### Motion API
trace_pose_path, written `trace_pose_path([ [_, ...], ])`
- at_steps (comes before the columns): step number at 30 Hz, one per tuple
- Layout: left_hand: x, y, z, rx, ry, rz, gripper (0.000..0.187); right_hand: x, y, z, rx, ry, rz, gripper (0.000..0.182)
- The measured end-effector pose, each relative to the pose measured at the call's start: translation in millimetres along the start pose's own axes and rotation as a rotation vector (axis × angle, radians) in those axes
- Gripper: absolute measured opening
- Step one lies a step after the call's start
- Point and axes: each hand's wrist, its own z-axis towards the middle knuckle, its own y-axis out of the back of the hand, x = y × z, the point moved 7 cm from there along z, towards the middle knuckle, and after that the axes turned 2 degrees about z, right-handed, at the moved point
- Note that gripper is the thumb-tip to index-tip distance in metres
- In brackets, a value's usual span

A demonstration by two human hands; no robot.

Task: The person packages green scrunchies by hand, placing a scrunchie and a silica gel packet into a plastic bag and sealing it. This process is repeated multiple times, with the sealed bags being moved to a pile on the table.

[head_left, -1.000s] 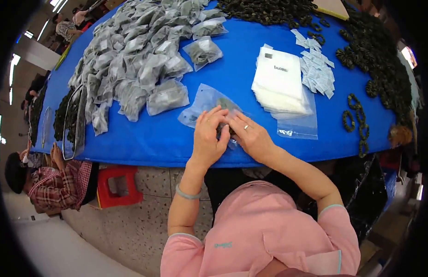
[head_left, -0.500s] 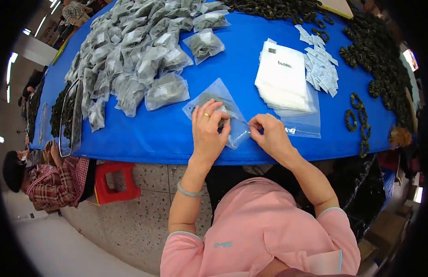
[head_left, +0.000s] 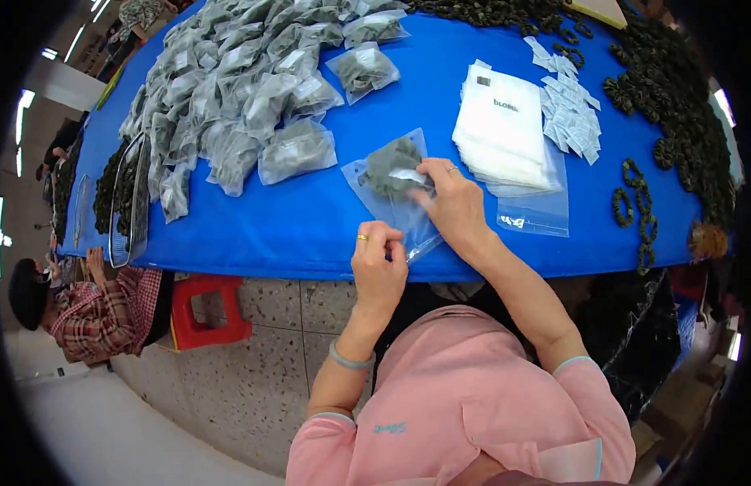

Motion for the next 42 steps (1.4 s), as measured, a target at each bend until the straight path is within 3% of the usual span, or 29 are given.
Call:
trace_pose_path([
  [2,-1.6,1.2,-0.3,0.03,0.006,-0.047,0.033,-6.0,-6.1,-0.8,0.08,-0.099,0.007,0.063],
  [6,0.0,21.7,-0.4,-0.048,0.422,-0.185,0.019,3.2,21.4,-24.0,-0.286,0.195,-0.035,0.058],
  [7,1.7,23.1,-1.0,-0.045,0.426,-0.185,0.019,-1.3,23.4,-28.5,-0.282,0.191,-0.035,0.058],
  [11,18.6,1.2,-10.6,0.298,0.677,-0.512,0.011,-16.7,49.2,-51.1,-0.428,0.176,-0.088,0.04],
  [12,16.3,1.1,-13.1,0.303,0.681,-0.51,0.011,-14.8,50.2,-55.9,-0.425,0.17,-0.088,0.04],
  [16,-0.6,-10.9,-36.3,0.382,0.917,-0.783,0.015,22.7,36.6,-84.6,-0.218,0.538,0.101,0.019],
  [22,5.7,-18.5,-53.0,0.288,0.996,-1.1,0.014,20.2,9.2,-86.7,-0.099,0.511,0.186,0.007],
  [31,12.3,-25.8,-56.6,0.322,1.015,-1.216,0.019,38.4,7.9,-107.3,-0.258,0.82,-0.058,0.009],
  [33,11.0,-25.9,-56.6,0.301,1.005,-1.193,0.02,31.2,4.3,-107.9,-0.26,0.846,0.04,0.008],
  [34,10.5,-25.3,-56.0,0.276,0.995,-1.17,0.02,31.1,12.6,-113.1,-0.266,0.839,0.034,0.008],
  [36,9.1,-24.5,-52.9,0.236,0.971,-1.126,0.021,-8.5,44.7,-109.5,-0.12,0.285,0.561,0.005],
  [37,6.6,-25.4,-52.3,0.257,0.969,-1.127,0.021,-47.5,72.9,-117.5,-0.21,0.085,0.783,0.007],
  [38,4.9,-24.5,-52.0,0.285,0.962,-1.094,0.021,-97.5,114.6,-136.9,-0.5,-0.067,0.814,0.004],
  [39,3.9,-22.2,-51.9,0.311,0.956,-1.063,0.022,-152.6,163.4,-163.5,-0.65,-0.068,0.948,0.007],
  [41,6.0,-15.6,-50.6,0.352,0.939,-1.001,0.022,-290.1,260.4,-267.5,-0.783,-0.251,0.994,0.019],
  [42,10.0,-10.3,-50.1,0.424,0.918,-0.941,0.021,-285.4,261.4,-281.5,-0.794,-0.253,0.987,0.019],
])
